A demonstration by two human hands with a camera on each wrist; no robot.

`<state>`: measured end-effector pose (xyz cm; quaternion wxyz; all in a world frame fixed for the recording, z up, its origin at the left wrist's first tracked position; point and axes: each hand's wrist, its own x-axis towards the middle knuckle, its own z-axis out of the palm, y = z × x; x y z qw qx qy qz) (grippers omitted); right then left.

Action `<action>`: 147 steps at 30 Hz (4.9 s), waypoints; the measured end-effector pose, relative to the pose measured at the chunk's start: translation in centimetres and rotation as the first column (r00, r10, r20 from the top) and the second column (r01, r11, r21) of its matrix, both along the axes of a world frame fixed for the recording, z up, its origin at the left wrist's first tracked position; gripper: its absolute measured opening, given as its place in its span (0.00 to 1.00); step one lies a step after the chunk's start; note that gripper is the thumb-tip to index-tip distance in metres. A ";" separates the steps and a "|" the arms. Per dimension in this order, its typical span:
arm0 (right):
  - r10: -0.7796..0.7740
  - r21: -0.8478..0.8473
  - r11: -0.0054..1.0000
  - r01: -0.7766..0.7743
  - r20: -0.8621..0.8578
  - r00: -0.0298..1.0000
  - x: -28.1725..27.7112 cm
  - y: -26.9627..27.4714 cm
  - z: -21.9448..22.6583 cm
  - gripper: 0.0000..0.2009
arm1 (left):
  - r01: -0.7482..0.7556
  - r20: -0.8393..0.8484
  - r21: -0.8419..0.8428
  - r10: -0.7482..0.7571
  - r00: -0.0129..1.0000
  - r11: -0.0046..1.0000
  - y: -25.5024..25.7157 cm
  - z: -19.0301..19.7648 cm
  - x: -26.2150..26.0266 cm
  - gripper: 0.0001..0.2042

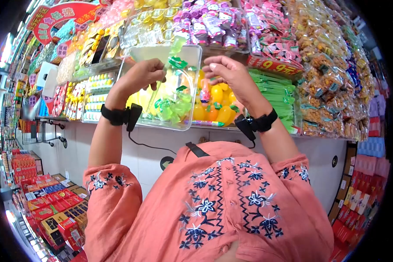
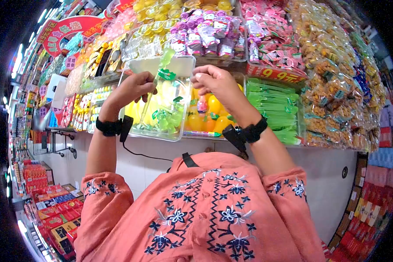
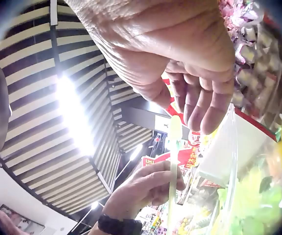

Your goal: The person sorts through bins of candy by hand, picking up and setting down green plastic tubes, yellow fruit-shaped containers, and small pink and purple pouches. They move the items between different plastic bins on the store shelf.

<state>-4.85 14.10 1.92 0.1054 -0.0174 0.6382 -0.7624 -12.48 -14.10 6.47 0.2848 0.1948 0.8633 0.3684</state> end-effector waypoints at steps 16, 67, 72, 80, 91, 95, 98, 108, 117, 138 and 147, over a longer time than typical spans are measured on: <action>-0.211 -0.179 0.962 0.204 -0.025 0.977 3.8 6.5 0.4 0.20 | 0.234 0.030 0.142 -0.241 0.970 0.962 11.7 -1.0 6.1 0.08; -0.563 -0.228 0.784 0.578 0.134 0.816 14.4 22.0 -6.2 0.14 | 0.362 -0.514 0.033 -0.295 0.806 0.932 28.1 -8.9 10.3 0.15; -0.561 -0.221 0.780 0.585 0.167 0.811 14.4 22.1 -6.6 0.14 | 0.366 -0.510 -0.011 -0.320 0.798 0.931 28.3 -9.1 10.1 0.15; -0.528 -0.206 0.796 0.570 0.226 0.819 15.0 22.9 -8.4 0.15 | 0.379 -0.450 -0.059 -0.363 0.816 0.924 28.9 -10.0 10.1 0.14; -0.543 -0.165 0.741 0.651 0.425 0.725 18.5 24.1 -13.3 0.13 | 0.514 -0.424 -0.156 -0.527 0.736 0.843 30.9 -14.4 10.3 0.09; -0.589 -0.130 0.706 0.697 0.440 0.678 19.3 24.4 -13.2 0.13 | 0.570 -0.438 -0.180 -0.584 0.684 0.802 33.0 -16.2 9.4 0.09; -0.593 -0.139 0.698 0.703 0.440 0.675 19.7 24.9 -13.8 0.13 | 0.568 -0.448 -0.221 -0.600 0.662 0.792 35.1 -17.4 8.9 0.10; -0.604 -0.128 0.684 0.718 0.453 0.656 20.6 26.0 -14.8 0.12 | 0.587 -0.463 -0.336 -0.671 0.579 0.737 40.5 -21.3 8.0 0.10; -0.590 -0.130 0.687 0.714 0.472 0.654 20.8 26.3 -15.5 0.12 | 0.479 -0.492 -0.359 -0.598 0.633 0.801 41.4 -23.3 8.8 0.11; -0.320 -0.180 0.905 0.386 0.309 0.895 12.9 21.9 -7.4 0.12 | 0.304 -0.626 0.237 -0.095 0.774 0.923 32.4 -3.6 7.7 0.12; -0.050 -0.003 0.999 0.051 0.159 0.986 7.5 14.0 -3.4 0.12 | -0.095 -0.520 0.128 0.148 0.841 0.987 12.9 1.0 0.4 0.14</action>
